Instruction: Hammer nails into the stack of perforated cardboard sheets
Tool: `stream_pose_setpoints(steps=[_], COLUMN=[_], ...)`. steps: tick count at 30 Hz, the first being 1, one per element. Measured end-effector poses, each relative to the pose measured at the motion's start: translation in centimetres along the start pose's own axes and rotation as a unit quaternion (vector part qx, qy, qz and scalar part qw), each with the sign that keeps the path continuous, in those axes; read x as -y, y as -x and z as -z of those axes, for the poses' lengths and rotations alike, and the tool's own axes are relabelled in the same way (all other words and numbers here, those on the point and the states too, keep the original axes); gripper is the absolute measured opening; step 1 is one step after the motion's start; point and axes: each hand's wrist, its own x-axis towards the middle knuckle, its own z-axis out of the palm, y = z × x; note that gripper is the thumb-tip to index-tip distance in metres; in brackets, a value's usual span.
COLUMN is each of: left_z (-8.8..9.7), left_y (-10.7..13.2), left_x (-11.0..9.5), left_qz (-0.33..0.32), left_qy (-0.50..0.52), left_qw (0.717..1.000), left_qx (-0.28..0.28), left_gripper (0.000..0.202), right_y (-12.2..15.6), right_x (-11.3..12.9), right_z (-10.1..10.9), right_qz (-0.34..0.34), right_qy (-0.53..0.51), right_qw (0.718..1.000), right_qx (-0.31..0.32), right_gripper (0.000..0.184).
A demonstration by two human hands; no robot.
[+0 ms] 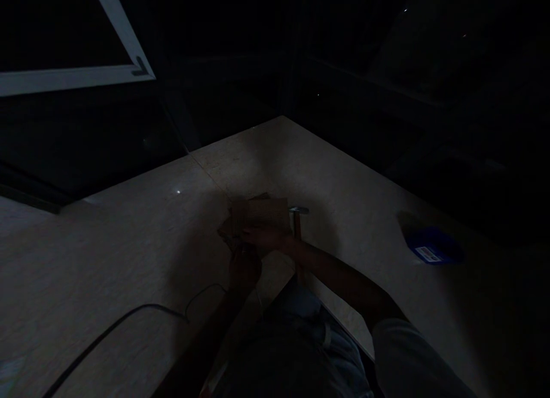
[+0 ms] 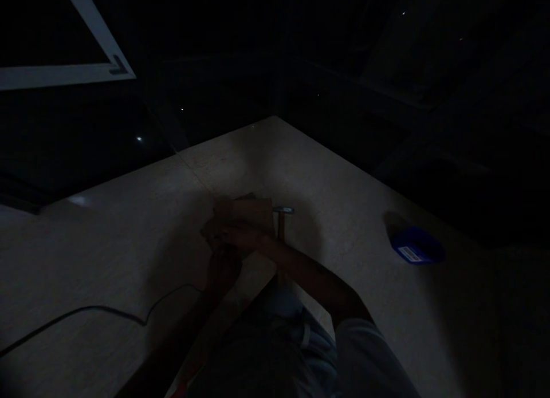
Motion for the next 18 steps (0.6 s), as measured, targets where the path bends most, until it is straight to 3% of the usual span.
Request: stream_pose_setpoints(steps=[4,7,10,15,18], left_z=[0.5,0.6,0.6,0.6,0.5], left_y=[-0.2,-0.2,-0.2,-0.2,-0.1], left_x=[-0.3,-0.4,-0.2,-0.1,-0.1], left_qz=[0.025,0.019,0.011,0.007,0.009], left_qy=[0.012,0.014,0.017,0.015,0.019], left_qw=[1.0,1.0,1.0,1.0,1.0], left_qx=[-0.005,-0.012,-0.017,-0.006,-0.002], left_gripper=[0.039,0.036,0.034,0.034,0.036], right_y=[0.6,1.9,3.4,4.9,4.9], right_x=[-4.2,-9.2,-12.9,-13.8,-12.7], right_z=[3.1,5.3,5.9,4.5,4.3], right_qz=[-0.124,-0.265,-0.37,-0.424,-0.429], right_qy=[-0.045,-0.058,-0.08,-0.128,-0.128], right_qw=[0.988,0.949,0.904,0.874,0.869], right_qx=[-0.086,-0.162,-0.199,-0.203,-0.211], right_gripper=[0.028,0.03,0.026,0.035,0.024])
